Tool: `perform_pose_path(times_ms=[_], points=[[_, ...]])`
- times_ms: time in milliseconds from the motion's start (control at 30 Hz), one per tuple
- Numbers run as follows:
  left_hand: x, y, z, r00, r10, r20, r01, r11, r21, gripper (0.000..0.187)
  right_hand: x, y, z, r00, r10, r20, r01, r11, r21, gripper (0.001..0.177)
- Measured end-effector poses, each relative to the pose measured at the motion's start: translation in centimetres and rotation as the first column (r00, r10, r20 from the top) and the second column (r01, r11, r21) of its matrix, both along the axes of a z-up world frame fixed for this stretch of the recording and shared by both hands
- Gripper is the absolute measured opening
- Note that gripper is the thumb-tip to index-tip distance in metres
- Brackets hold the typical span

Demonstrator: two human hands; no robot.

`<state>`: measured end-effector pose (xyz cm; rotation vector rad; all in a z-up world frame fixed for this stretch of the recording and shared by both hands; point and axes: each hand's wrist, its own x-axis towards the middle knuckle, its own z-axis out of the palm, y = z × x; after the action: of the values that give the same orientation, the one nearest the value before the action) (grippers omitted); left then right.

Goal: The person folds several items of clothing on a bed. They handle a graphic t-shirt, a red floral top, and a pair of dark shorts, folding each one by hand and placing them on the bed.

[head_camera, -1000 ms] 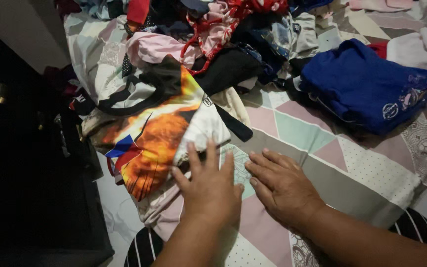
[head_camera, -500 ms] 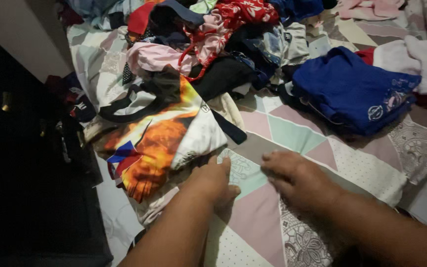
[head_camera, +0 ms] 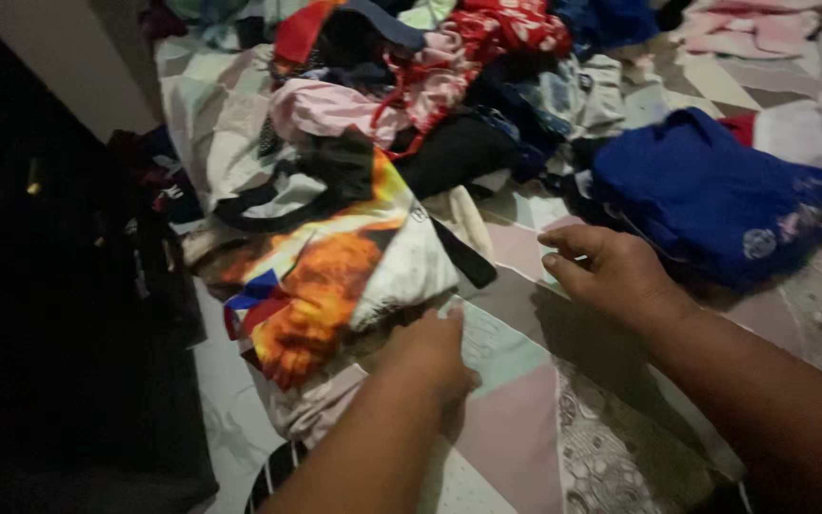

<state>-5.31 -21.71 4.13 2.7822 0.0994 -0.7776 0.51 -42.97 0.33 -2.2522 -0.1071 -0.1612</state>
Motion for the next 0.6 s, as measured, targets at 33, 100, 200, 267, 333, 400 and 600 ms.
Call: perform_pose_path(times_ms=[33, 100, 200, 267, 333, 400, 600], points=[[0.1, 0.0, 0.0, 1.000, 0.011, -0.007, -0.011, 1.000, -0.013, 0.086, 0.5, 0.7, 0.3, 1.000, 0.019, 0.005, -0.019, 1.000, 0.003, 0.033], [0.0, 0.1, -0.1, 1.000, 0.012, -0.011, -0.013, 1.000, -0.026, 0.087, 1.4, 1.8, 0.8, 0.999, 0.006, -0.034, -0.007, 1.000, -0.015, 0.034], [0.2, 0.3, -0.3, 1.000, -0.008, 0.003, 0.008, 0.999, -0.036, 0.087, 3.4, 3.6, 1.3, 0.995, 0.075, 0.070, -0.074, 0.997, -0.018, 0.033], [0.4, 0.4, -0.2, 1.000, -0.017, 0.007, 0.018, 0.999, -0.048, 0.087, 4.8, 4.6, 1.5, 0.983, 0.123, 0.136, -0.126, 0.992, 0.008, 0.032], [0.4, 0.4, 0.0, 0.999, -0.007, -0.034, 0.005, 0.999, -0.052, 0.080, 6.3, 5.5, 1.7, 0.978, 0.145, 0.147, -0.155, 0.986, 0.056, 0.032], [0.4, 0.5, 0.2, 0.999, -0.009, -0.042, 0.006, 0.999, -0.052, 0.075, 7.7, 6.4, 1.9, 0.976, 0.155, 0.155, -0.158, 0.987, 0.009, 0.032], [1.5, 1.1, 0.8, 0.996, -0.030, -0.078, 0.025, 0.997, -0.073, 0.070, 10.2, 8.5, 1.7, 0.988, 0.145, 0.046, -0.152, 0.970, 0.191, 0.035]])
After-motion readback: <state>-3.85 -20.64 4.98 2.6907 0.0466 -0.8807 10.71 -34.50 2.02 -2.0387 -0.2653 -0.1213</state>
